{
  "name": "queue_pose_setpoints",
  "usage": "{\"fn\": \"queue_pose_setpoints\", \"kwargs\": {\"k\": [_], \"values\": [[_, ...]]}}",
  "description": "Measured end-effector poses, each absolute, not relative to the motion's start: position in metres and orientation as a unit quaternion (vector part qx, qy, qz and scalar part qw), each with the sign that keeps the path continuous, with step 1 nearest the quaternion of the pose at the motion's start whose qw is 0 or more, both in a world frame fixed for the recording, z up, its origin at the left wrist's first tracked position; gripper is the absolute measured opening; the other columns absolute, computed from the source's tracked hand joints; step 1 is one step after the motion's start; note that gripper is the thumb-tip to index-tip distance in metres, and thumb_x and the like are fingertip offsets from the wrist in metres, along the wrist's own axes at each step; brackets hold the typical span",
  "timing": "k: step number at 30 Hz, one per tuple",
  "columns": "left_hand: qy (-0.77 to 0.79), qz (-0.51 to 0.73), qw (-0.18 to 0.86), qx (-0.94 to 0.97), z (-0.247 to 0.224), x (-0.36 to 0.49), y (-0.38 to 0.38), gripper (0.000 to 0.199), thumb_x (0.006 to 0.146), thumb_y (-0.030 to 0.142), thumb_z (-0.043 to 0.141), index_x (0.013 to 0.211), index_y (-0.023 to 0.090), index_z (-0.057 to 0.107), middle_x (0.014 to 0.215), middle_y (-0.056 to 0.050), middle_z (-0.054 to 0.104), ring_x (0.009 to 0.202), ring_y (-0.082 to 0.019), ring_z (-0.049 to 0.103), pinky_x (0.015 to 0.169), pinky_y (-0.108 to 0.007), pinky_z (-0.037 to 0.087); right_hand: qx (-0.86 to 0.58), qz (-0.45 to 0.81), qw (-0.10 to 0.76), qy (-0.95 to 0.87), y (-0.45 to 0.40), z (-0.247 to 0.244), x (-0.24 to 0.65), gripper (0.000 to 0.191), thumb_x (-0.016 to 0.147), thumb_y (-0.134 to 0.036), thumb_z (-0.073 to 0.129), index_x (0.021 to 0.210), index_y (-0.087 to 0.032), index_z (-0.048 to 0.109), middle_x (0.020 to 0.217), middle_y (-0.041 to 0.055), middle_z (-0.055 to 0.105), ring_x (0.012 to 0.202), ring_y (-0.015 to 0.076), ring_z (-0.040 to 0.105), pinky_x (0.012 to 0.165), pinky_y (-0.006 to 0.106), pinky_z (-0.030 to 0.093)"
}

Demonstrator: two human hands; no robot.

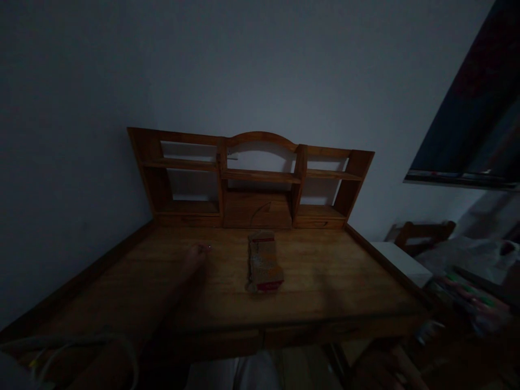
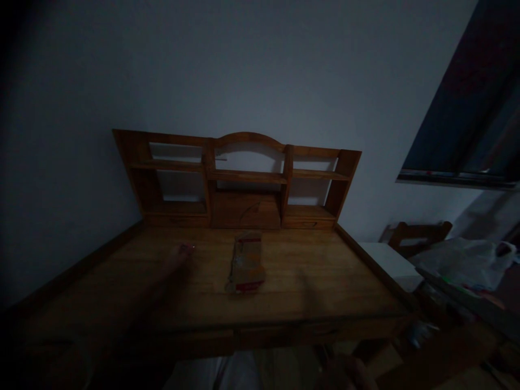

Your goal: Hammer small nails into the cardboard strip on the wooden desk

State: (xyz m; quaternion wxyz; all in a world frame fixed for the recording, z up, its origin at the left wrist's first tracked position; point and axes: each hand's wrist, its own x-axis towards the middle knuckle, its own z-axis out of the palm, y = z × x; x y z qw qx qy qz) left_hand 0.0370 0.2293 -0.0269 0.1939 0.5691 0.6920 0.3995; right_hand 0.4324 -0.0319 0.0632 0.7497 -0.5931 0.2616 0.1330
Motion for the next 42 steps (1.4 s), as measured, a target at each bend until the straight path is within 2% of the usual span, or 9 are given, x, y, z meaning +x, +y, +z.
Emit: {"fn": "queue_pose_setpoints", "kwargs": {"k": [4,8,10,14,18,26,29,35,42], "values": [[0.665,0.443,0.184,0.572,-0.023,0.048,0.238,0.014,0.079,0.029,0.051,0.080,0.017,0.057,0.085,-0.007,0.068,0.089,-0.024,0.063,0.079,-0.035,0.050,-0.604,0.138,0.764,0.180,-0.041,0.064,0.435,0.090,0.072,-0.077,0.009,0.069,-0.017,0.076,0.077,0.0131,0.065,0.075,0.0295,0.069,0.052,0.036,0.033],[0.694,0.439,0.068,0.567,-0.017,0.043,0.249,0.014,0.074,0.026,0.053,0.081,0.018,0.062,0.098,-0.011,0.066,0.111,-0.032,0.053,0.097,-0.047,0.039,-0.636,0.141,0.756,0.072,-0.047,0.063,0.441,0.084,0.065,-0.083,0.019,0.074,-0.025,0.078,0.078,0.0133,0.067,0.075,0.0309,0.069,0.052,0.038,0.034],[0.713,0.450,0.029,0.536,-0.016,0.029,0.256,0.014,0.073,0.027,0.055,0.081,0.018,0.061,0.100,-0.012,0.064,0.113,-0.034,0.051,0.097,-0.049,0.038,-0.648,0.142,0.748,0.023,-0.049,0.061,0.445,0.079,0.061,-0.084,0.024,0.078,-0.029,0.079,0.078,0.0131,0.069,0.076,0.0319,0.069,0.051,0.039,0.035],[0.705,0.523,0.109,0.466,-0.023,-0.003,0.267,0.013,0.074,0.027,0.053,0.085,0.020,0.052,0.087,-0.007,0.060,0.093,-0.027,0.059,0.082,-0.040,0.047,-0.668,0.140,0.729,-0.054,-0.049,0.055,0.455,0.073,0.055,-0.084,0.034,0.087,-0.036,0.078,0.080,0.0123,0.070,0.076,0.0335,0.068,0.051,0.041,0.036],[0.694,0.550,0.174,0.430,-0.031,-0.015,0.269,0.010,0.076,0.026,0.053,0.080,0.021,0.045,0.071,0.000,0.052,0.074,-0.021,0.057,0.070,-0.035,0.048,-0.687,0.130,0.702,-0.136,-0.043,0.048,0.475,0.070,0.050,-0.082,0.041,0.096,-0.043,0.075,0.079,0.0115,0.071,0.073,0.0343,0.068,0.048,0.042,0.037],[0.658,0.593,0.150,0.438,-0.016,0.018,0.264,0.018,0.082,0.036,0.053,0.084,0.018,0.050,0.079,0.000,0.055,0.077,-0.017,0.055,0.070,-0.029,0.046,-0.753,0.047,0.632,-0.179,-0.036,0.024,0.498,0.075,0.057,-0.081,0.029,0.115,-0.050,0.064,0.068,0.0083,0.068,0.066,0.0334,0.066,0.041,0.043,0.038],[0.569,0.623,0.236,0.483,-0.002,0.067,0.257,0.030,0.078,0.046,0.057,0.085,0.017,0.055,0.079,-0.002,0.058,0.073,-0.016,0.056,0.063,-0.026,0.046,-0.774,0.030,0.616,-0.147,-0.034,0.014,0.495,0.072,0.063,-0.078,0.025,0.119,-0.050,0.061,0.066,0.0058,0.066,0.064,0.0323,0.066,0.040,0.043,0.041],[0.372,0.599,0.439,0.557,0.011,0.161,0.231,0.044,0.067,0.054,0.071,0.085,0.015,0.060,0.077,-0.005,0.065,0.064,-0.015,0.061,0.060,-0.027,0.050,-0.729,0.119,0.657,-0.154,-0.033,0.016,0.519,0.059,0.061,-0.075,0.042,0.111,-0.051,0.063,0.071,0.0040,0.067,0.055,0.0264,0.063,0.036,0.037,0.040],[0.385,0.534,0.466,0.591,0.004,0.165,0.218,0.038,0.067,0.050,0.074,0.081,0.016,0.062,0.083,-0.010,0.074,0.072,-0.022,0.070,0.064,-0.032,0.054,-0.641,0.248,0.691,-0.225,-0.059,0.017,0.533,0.047,0.064,-0.074,0.052,0.090,-0.037,0.065,0.062,0.0043,0.063,0.052,0.0219,0.060,0.038,0.031,0.043]]}}
